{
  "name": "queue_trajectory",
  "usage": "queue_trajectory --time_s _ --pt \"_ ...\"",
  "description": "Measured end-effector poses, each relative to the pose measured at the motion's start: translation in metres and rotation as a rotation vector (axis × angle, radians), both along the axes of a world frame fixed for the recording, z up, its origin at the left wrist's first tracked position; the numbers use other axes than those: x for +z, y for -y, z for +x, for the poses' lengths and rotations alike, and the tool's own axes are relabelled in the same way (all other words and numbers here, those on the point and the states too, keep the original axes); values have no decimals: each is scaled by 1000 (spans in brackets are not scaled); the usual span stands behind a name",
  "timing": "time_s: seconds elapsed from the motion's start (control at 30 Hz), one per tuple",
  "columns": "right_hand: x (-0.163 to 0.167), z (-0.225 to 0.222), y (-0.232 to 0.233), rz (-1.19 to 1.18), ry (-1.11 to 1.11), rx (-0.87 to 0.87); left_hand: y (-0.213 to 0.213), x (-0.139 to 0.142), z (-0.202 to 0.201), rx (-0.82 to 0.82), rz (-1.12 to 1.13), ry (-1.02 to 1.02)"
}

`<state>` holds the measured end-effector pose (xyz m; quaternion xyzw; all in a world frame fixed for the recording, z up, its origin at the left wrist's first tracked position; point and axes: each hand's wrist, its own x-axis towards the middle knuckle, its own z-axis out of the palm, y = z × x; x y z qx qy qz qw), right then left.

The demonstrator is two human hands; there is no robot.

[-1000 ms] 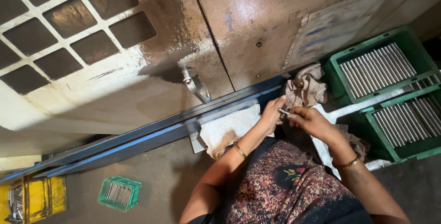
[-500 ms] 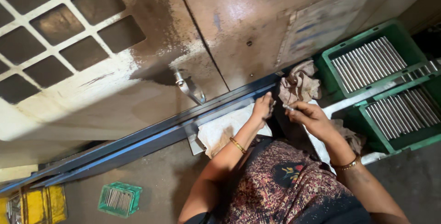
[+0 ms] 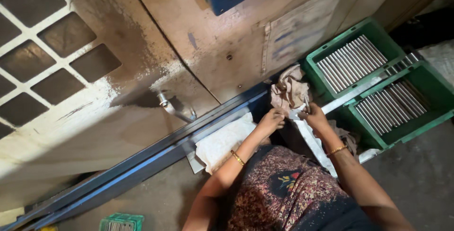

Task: The person repeatedly scrapes a white machine surface with a metal rod, then wipes the area with a cloth. The person opens a side panel, scrapes inside, and closes it. This cycle repeats several times throughout the clip.

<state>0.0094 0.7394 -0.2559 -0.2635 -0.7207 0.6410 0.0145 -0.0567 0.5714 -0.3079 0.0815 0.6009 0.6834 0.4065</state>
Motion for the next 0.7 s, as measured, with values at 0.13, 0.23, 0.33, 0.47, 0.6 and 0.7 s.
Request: queue_trajectory --time_s 0.13,0.23,0.33,0.47,0.6,0.7 --pt "-1 6 -16 377 253 29 16 6 3 -76 -94 -97" --pt "1 7 -23 551 364 158 24 16 2 -137 -111 -119" --pt "2 1 -38 599 279 206 27 22 0 -132 -111 -146" --pt "7 -31 -81 206 86 62 33 23 -5 -106 -91 -143" --pt "23 -72 -146 140 -76 -94 44 23 -10 -54 -61 -131" --pt "35 -101 -179 301 35 -189 57 26 -11 -40 -42 -172"
